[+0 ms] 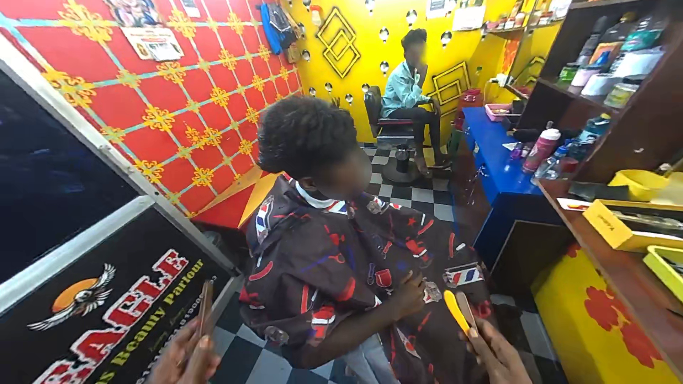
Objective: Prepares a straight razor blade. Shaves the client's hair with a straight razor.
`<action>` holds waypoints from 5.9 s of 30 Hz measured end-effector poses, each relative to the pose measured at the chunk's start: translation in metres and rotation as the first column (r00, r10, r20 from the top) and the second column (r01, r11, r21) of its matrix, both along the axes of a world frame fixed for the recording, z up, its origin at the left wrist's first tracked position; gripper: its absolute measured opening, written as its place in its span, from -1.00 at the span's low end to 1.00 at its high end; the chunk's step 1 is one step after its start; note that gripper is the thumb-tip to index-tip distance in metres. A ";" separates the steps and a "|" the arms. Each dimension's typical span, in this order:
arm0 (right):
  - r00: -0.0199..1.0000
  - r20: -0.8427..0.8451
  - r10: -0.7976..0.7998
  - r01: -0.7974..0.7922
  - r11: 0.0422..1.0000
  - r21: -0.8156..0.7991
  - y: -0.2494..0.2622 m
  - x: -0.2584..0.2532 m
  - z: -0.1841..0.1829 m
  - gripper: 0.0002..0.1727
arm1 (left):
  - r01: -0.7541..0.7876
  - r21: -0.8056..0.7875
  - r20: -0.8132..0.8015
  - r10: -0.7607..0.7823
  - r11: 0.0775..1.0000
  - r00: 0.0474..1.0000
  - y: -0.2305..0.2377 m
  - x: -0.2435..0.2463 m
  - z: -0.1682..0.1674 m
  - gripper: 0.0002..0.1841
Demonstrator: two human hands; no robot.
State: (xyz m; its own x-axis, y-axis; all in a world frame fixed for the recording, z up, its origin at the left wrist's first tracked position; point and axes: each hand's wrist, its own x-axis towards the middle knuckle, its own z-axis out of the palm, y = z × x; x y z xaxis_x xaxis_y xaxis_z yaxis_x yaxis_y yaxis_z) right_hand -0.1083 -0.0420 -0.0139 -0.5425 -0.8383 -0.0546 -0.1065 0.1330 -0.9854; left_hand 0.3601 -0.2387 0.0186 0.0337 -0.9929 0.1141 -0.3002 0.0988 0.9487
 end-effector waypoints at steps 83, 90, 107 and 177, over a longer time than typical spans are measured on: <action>0.984 0.142 -0.105 0.140 0.953 -0.268 -0.155 0.034 0.002 -0.80 | 0.865 -0.466 0.779 0.550 0.187 0.301 -0.229 -0.295 0.213 -0.49; 0.986 0.140 -0.088 0.123 0.956 -0.265 -0.164 0.031 0.001 -0.81 | 0.825 -0.268 0.842 0.537 0.497 -0.050 -0.231 -0.322 0.260 -0.64; 0.971 -0.239 0.021 -0.117 0.912 -0.394 -0.247 -0.023 0.081 -0.77 | 0.742 -0.422 0.858 -0.035 0.522 0.513 -0.315 -0.276 0.279 -0.64; 0.145 -0.970 -0.195 -0.783 0.577 -0.233 -0.397 -0.025 0.286 -0.83 | 0.796 -0.470 0.838 -0.089 0.382 0.538 -0.276 -0.248 0.270 -0.60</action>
State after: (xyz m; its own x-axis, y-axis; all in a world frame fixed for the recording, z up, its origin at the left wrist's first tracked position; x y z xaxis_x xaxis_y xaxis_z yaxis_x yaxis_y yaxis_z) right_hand -0.1338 -0.4391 0.2724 0.5444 -0.4210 0.7255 -0.7157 -0.6842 0.1400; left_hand 0.1124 -0.5147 0.2884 -0.8036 -0.2769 0.5268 -0.3466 0.9373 -0.0361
